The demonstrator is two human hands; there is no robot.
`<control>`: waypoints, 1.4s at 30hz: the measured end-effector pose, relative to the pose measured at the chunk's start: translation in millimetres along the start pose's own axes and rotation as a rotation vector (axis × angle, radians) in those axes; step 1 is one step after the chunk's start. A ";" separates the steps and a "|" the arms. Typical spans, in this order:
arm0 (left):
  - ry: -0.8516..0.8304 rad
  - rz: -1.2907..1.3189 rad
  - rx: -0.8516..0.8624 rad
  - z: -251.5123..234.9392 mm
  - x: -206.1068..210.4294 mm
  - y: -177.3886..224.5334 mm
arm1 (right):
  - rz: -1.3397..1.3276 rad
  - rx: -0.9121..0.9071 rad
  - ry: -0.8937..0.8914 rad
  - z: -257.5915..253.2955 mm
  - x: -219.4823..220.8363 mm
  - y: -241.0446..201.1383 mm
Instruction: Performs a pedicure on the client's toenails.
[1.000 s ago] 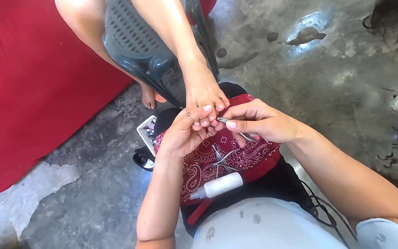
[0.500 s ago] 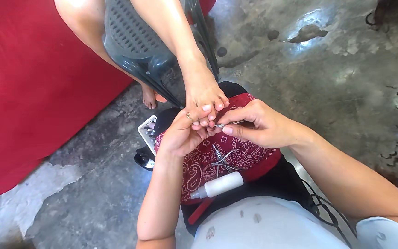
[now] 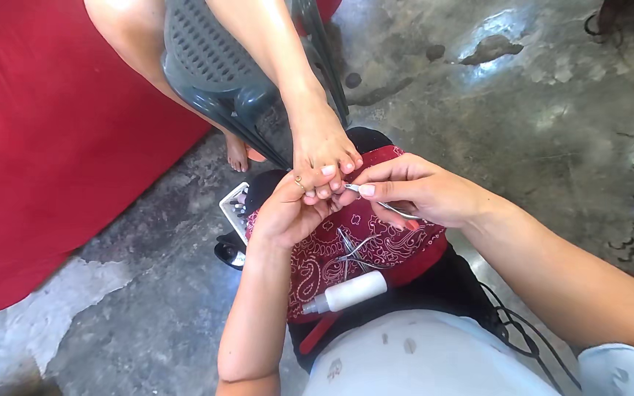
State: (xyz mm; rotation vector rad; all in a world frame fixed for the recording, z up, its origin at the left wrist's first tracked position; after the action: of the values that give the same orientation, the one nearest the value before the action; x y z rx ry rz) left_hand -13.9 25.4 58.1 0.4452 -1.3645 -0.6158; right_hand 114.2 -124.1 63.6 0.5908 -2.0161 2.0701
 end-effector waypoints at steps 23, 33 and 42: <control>0.022 0.028 -0.023 -2.6 -2.8 0.3 | 0.336 0.172 -0.115 -16.6 -11.8 -29.0; 0.036 0.018 -0.026 -2.4 -1.8 0.6 | 0.954 -0.131 -0.060 -14.7 -9.7 -28.0; 0.031 0.038 -0.024 -2.7 -1.2 0.6 | 1.058 -0.278 -0.069 -13.5 -9.3 -23.9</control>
State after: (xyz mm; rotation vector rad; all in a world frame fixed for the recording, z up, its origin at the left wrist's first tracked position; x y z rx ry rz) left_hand -11.2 26.5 57.1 0.4077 -1.3318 -0.5913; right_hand 130.3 -108.2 81.7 -0.6170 -2.9634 2.0916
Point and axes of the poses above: each hand's wrist, its own z-axis away from the middle knuckle, its own x-axis out of the palm, y = z × x, the point moved 3 cm from there along -z, towards the middle knuckle, and after that the axes turned 14 degrees about -y, right-handed, at the moved point
